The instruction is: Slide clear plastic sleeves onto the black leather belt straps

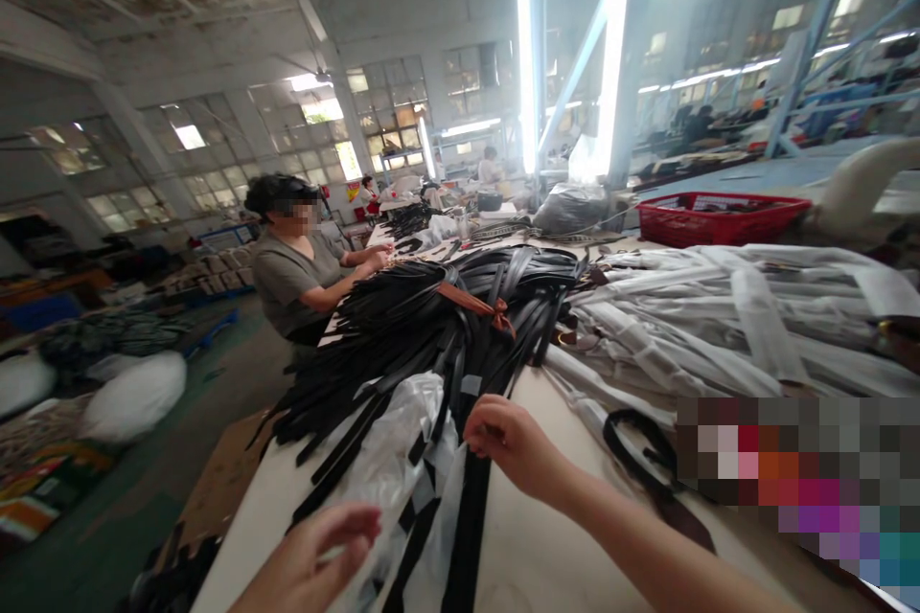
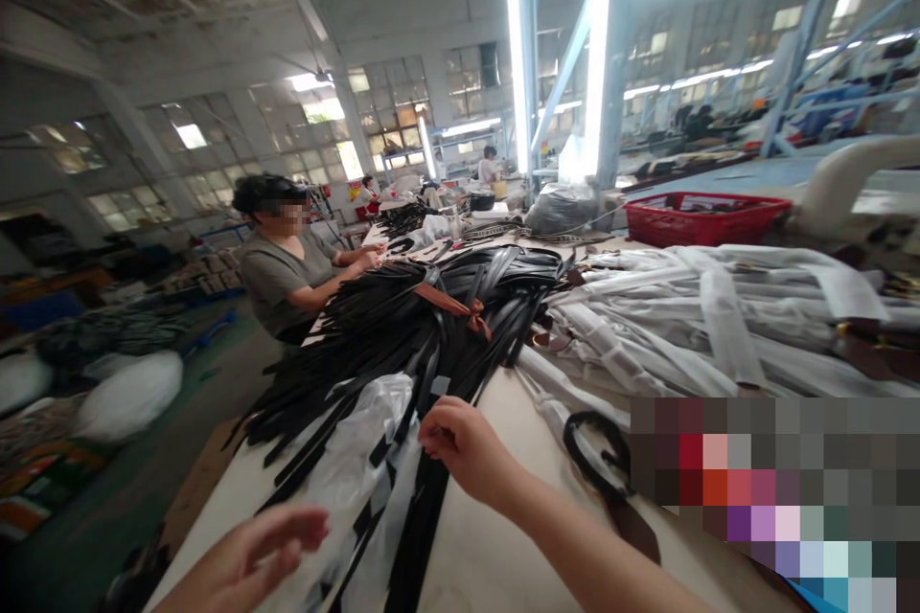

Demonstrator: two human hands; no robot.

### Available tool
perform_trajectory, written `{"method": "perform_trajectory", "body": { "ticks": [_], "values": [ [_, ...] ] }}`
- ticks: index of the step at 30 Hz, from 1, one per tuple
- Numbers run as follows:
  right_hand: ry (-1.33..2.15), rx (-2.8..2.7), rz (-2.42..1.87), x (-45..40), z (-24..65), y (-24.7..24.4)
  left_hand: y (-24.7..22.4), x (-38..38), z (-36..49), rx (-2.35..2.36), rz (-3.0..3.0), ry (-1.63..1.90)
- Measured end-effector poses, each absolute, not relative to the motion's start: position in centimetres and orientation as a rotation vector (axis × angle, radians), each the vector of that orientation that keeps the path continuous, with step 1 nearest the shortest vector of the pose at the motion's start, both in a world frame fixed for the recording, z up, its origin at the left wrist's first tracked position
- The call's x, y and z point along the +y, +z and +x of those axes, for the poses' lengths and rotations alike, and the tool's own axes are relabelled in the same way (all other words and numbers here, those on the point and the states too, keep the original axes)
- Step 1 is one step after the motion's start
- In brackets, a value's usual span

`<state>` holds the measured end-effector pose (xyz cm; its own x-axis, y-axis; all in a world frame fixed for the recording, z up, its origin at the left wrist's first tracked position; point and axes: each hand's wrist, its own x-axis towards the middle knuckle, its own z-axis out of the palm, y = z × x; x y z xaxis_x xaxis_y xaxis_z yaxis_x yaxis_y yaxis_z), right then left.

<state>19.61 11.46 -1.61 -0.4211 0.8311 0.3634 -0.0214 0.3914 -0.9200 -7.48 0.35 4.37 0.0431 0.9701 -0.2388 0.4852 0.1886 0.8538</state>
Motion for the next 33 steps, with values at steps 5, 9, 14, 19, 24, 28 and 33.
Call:
{"method": "perform_trajectory", "body": {
  "ticks": [5,9,14,19,24,28,33],
  "values": [
    [0.994,-1.835,-0.654,10.5,19.4,-1.4,2.2,5.0,0.0,1.405,1.465,0.833],
    [1.074,-1.712,-0.710,10.6,18.6,-2.1,-0.5,6.6,1.3,1.349,1.366,0.814],
    [1.649,-1.198,-0.846,10.1,17.6,-2.2,-2.5,7.2,0.6,1.413,1.376,0.959],
    [2.010,-1.055,-0.873,8.5,16.7,-1.7,-3.2,6.2,1.5,1.455,1.395,1.028],
    [1.979,-1.000,-0.858,8.4,16.3,-2.5,-2.3,5.3,2.4,1.586,1.435,1.020],
    [1.867,-0.965,-0.893,9.0,16.0,-3.9,-2.3,5.1,2.5,1.644,1.495,0.942],
    [1.774,-1.012,-0.731,9.5,15.9,-4.4,-2.9,5.0,2.0,1.386,1.381,0.929]
  ]
}}
